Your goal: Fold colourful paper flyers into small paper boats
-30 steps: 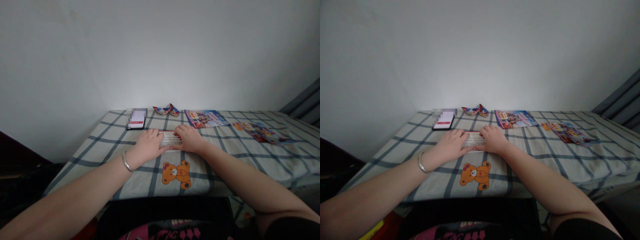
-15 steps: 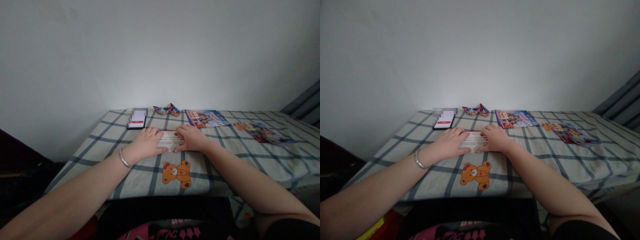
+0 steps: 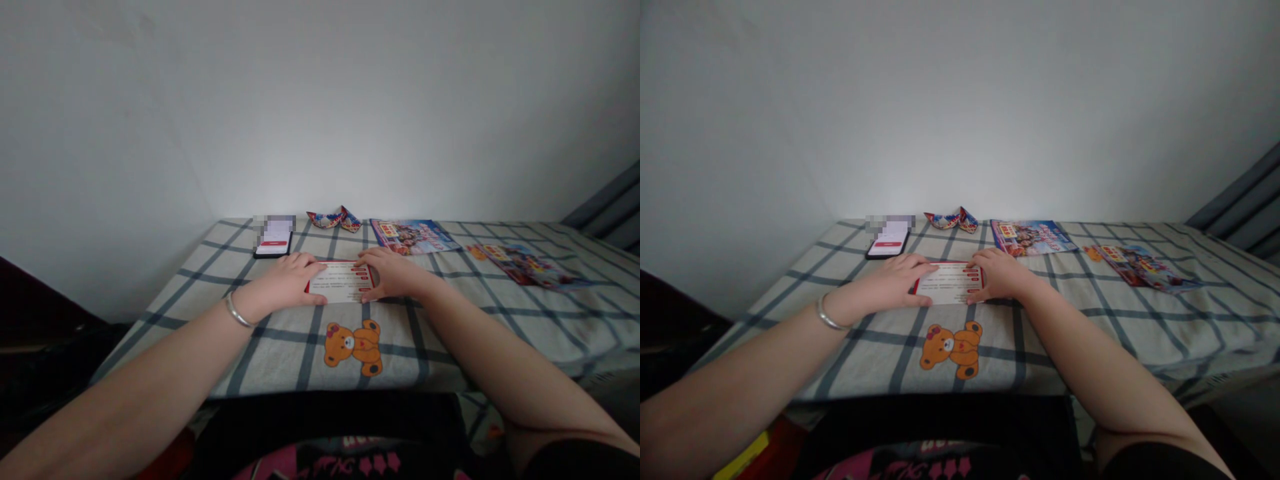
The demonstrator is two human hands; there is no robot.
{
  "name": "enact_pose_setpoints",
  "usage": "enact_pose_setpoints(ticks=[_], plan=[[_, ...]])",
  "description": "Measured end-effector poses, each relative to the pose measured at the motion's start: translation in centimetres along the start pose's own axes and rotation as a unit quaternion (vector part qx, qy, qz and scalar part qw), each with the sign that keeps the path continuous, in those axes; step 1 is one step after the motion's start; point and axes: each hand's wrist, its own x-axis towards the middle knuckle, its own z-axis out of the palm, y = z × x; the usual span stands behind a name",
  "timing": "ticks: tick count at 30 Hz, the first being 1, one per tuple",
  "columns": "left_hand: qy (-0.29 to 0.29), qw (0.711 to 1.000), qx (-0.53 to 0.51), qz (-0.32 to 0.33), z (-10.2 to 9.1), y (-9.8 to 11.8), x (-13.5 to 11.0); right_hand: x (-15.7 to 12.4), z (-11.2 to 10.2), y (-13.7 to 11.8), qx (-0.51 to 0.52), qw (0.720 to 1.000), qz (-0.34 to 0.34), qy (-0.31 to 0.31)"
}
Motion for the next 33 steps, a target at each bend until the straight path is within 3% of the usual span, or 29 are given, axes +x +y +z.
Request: enact_pose_setpoints(ticks=[4,15,23,28,33], plan=[[-0.014,1.0,-0.001,0.008,-0.4,-0.3,-0.1,-0.1,-0.2,0.3,0.004,1.0,0.005,-0.008],[0.013,0.998,-0.033,0.058,-0.3,-2.7,-0.6,-0.5,-0.6,0.7,0.005,1.0,0.016,-0.01],[0.014,0.997,-0.033,0.067,-0.9,-2.5,-0.7,-0.5,-0.4,1.0,0.016,1.0,0.018,-0.02],[0.001,0.999,-0.031,0.041,-0.8,-2.2,-0.6,-0.4,0.2,0.9,0.037,0.999,-0.039,0.0],[0.044,0.999,-0.011,0.028,-0.1,-1.4,-0.4,0.0,0.3,-0.1,0.052,0.993,-0.101,0.023]])
